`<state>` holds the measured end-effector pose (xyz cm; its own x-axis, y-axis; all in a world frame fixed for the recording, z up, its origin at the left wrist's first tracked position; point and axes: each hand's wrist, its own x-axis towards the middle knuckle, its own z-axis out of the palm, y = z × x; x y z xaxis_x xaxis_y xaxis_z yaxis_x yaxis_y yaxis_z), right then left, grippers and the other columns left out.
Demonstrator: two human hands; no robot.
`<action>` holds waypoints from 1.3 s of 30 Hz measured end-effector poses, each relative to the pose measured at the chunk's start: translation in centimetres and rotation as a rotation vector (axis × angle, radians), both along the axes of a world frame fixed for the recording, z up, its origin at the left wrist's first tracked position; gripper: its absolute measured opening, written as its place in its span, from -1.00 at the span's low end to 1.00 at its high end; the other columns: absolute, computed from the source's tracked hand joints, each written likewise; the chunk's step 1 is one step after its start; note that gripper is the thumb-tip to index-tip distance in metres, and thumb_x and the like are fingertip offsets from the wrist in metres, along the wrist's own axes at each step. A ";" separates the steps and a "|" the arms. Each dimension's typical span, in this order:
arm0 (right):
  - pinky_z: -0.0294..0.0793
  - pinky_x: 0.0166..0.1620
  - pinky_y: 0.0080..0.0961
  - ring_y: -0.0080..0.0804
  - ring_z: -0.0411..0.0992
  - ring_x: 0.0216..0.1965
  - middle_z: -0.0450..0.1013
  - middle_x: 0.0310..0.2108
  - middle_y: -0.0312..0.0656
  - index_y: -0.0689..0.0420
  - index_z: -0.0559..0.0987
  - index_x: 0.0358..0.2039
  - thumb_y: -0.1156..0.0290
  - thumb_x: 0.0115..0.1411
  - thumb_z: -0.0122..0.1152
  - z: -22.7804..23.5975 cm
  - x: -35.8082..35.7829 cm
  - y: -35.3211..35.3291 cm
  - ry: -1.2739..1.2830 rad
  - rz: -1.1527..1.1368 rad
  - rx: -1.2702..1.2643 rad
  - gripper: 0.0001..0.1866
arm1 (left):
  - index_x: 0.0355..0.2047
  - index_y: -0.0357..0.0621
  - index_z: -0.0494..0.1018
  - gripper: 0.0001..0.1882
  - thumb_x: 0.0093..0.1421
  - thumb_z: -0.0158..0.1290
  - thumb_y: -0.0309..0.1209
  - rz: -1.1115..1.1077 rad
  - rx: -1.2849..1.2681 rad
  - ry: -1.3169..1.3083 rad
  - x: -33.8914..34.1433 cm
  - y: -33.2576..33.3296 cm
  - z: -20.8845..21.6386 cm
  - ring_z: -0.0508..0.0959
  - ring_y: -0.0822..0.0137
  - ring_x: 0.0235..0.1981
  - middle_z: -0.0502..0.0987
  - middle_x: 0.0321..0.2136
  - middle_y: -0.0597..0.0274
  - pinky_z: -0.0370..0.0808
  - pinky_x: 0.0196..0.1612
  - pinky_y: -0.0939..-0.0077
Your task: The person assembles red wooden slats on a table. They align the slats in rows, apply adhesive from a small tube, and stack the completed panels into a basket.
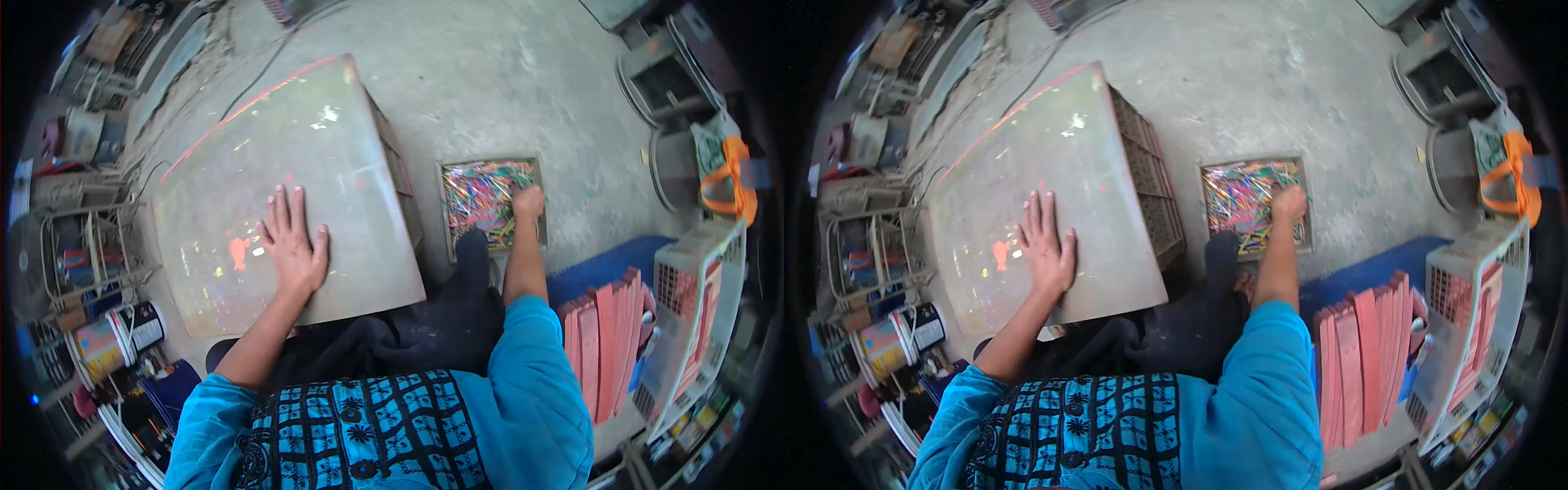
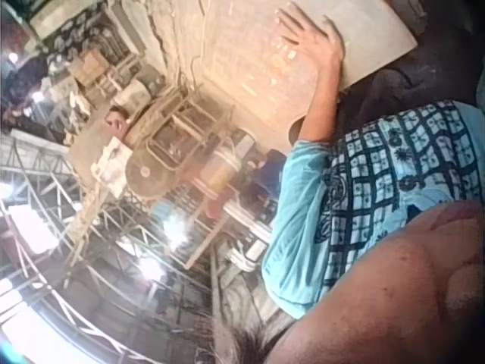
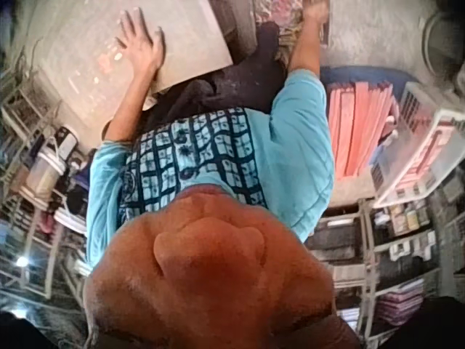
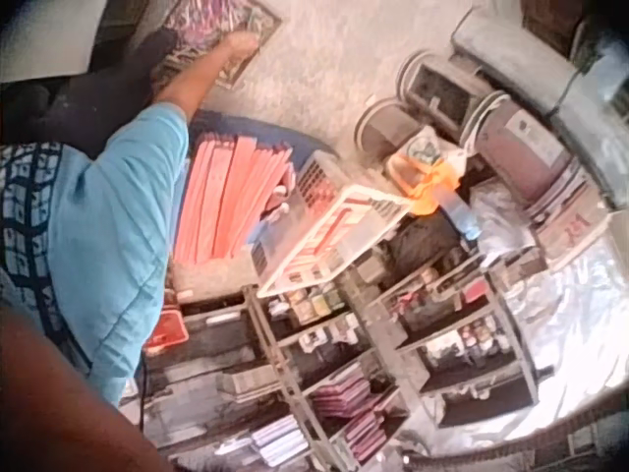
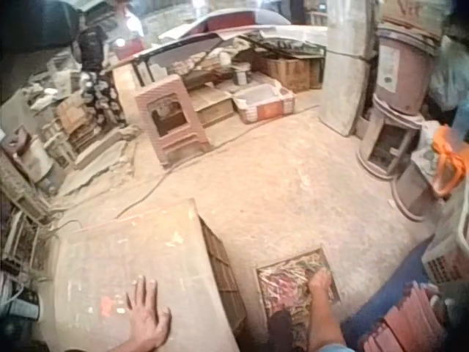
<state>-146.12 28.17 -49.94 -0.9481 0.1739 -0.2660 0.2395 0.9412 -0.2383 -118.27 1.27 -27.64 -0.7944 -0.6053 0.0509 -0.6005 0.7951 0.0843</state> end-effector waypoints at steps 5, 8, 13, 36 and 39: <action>0.41 -0.23 -0.20 -0.06 0.42 -0.28 0.45 -0.36 -0.02 0.18 0.55 -0.45 0.20 -0.15 0.29 1.9 1.4 0.1 0.153 0.091 0.002 -0.68 | 0.18 -0.02 -0.02 -0.32 0.02 -0.12 -0.24 0.007 0.032 0.020 1.0 -0.2 0.1 -0.10 0.03 0.23 -0.08 0.21 0.05 -0.25 0.17 -0.06; 0.39 -0.23 -0.20 -0.06 0.41 -0.28 0.43 -0.37 -0.02 0.18 0.55 -0.46 0.22 -0.16 0.30 3.7 2.3 1.1 0.286 0.051 -0.062 -0.69 | 0.18 0.00 0.00 -0.32 0.03 -0.11 -0.21 0.020 0.025 0.048 1.1 -0.1 0.3 -0.09 0.05 0.22 -0.08 0.21 0.07 -0.23 0.17 -0.07; 0.35 -0.29 -0.21 -0.01 0.40 -0.44 0.45 -0.48 0.02 0.21 0.57 -0.51 0.30 -0.20 0.25 6.7 1.3 3.5 0.588 -0.085 -0.197 -0.74 | 0.16 0.01 0.03 -0.33 0.03 -0.10 -0.15 -0.023 -0.012 0.121 1.1 -0.3 -0.7 -0.06 0.06 0.22 -0.05 0.20 0.07 -0.18 0.15 -0.12; 0.25 -0.54 -0.52 -0.50 0.20 -0.71 0.26 -0.73 -0.30 0.21 0.47 -0.51 0.43 -0.04 0.14 31.7 24.0 -10.7 -0.614 0.209 -1.698 -0.88 | -0.25 -0.39 0.40 -0.67 0.12 -0.15 -0.34 -0.281 1.509 1.141 7.0 4.9 9.9 0.39 0.46 -0.50 0.42 -0.49 0.19 0.34 -0.37 0.62; 0.35 -0.43 -0.35 -0.24 0.36 -0.53 0.35 -0.60 -0.12 0.25 0.49 -0.34 0.37 -0.07 0.22 29.2 24.3 -10.1 0.548 0.968 -0.854 -0.71 | -0.32 -0.34 0.44 -0.71 0.14 -0.17 -0.35 -0.029 1.161 1.209 11.0 0.5 8.7 0.45 0.45 -0.44 0.48 -0.47 0.19 0.38 -0.33 0.58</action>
<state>-121.79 18.03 -20.71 -0.6135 -0.6256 0.4819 -0.7216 0.1962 -0.6639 -107.25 1.75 -18.95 -0.6462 -0.7449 0.1661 0.2566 -0.0070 0.9665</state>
